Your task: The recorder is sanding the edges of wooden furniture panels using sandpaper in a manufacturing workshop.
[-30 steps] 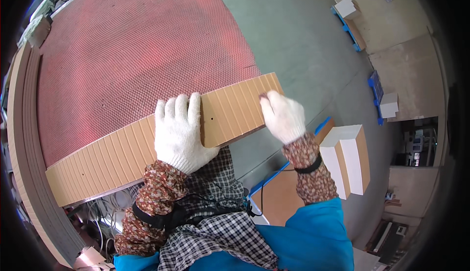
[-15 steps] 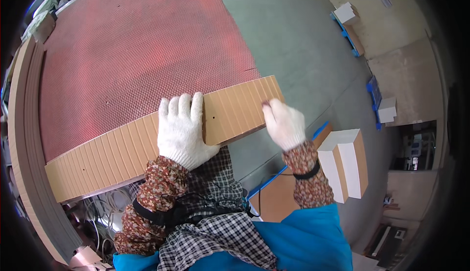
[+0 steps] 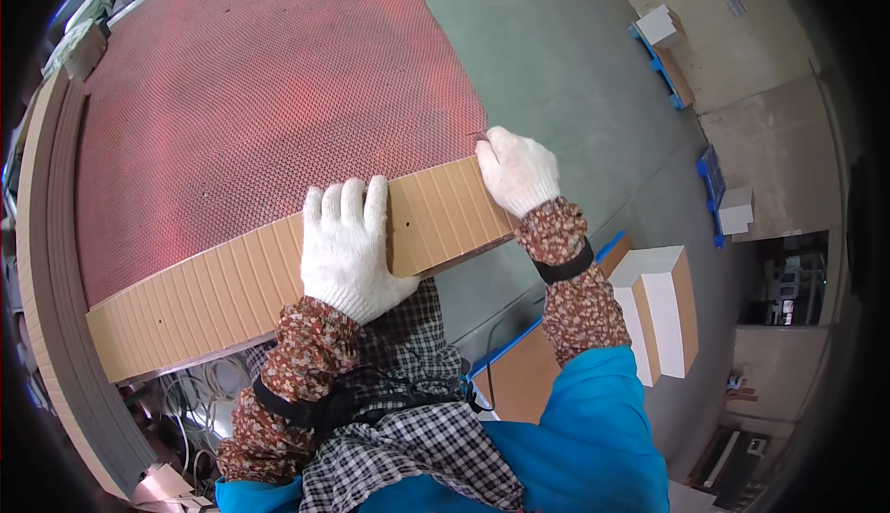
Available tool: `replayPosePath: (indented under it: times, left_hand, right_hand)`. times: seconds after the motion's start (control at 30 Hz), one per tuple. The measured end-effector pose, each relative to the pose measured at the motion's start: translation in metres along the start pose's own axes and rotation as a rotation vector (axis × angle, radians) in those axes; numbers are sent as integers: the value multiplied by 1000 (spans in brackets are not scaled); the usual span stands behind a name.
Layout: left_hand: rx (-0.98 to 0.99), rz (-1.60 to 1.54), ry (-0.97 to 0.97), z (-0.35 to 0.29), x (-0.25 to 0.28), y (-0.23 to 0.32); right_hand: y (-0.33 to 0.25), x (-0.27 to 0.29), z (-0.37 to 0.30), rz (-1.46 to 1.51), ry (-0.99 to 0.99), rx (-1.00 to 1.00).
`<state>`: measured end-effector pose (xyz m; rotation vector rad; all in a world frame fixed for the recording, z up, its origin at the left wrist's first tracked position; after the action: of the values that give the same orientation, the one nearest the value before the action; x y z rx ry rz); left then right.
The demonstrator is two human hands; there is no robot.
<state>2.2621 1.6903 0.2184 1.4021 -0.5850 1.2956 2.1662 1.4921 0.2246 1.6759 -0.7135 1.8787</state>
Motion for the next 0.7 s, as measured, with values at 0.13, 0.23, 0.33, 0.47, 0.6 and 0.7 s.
replayPosePath:
  times: [0.13, 0.23, 0.33, 0.47, 0.6, 0.7]
  left_hand:
    - [37, 22, -128, 2, -10, 0]
    - [36, 36, -95, 0, -3, -3]
    - [34, 10, -111, 1, -3, 0]
    - [-5, 5, 0, 0, 1, 1]
    - [29, 20, -88, 0, -5, -2]
    - [27, 34, -87, 0, -6, -2]
  right_hand:
    - [8, -4, -13, -16, -41, -35]
    - [11, -3, -49, -3, -7, -20]
    - [15, 10, -95, 31, 30, -15]
    - [22, 8, -138, 55, 1, 3]
    - [21, 4, -151, 130, 40, -57]
    - [12, 18, -145, 202, 101, -115]
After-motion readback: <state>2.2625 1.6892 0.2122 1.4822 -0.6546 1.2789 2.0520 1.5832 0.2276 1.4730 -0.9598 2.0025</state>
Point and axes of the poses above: each hand's wrist, its own z-axis towards the middle knuckle, its own x-axis out of the back of the hand, y = z × x, the point moved 9 cm from there along z, towards the middle knuckle, and after that the axes turned 2 degrees about -z, right-handed, at the moved point
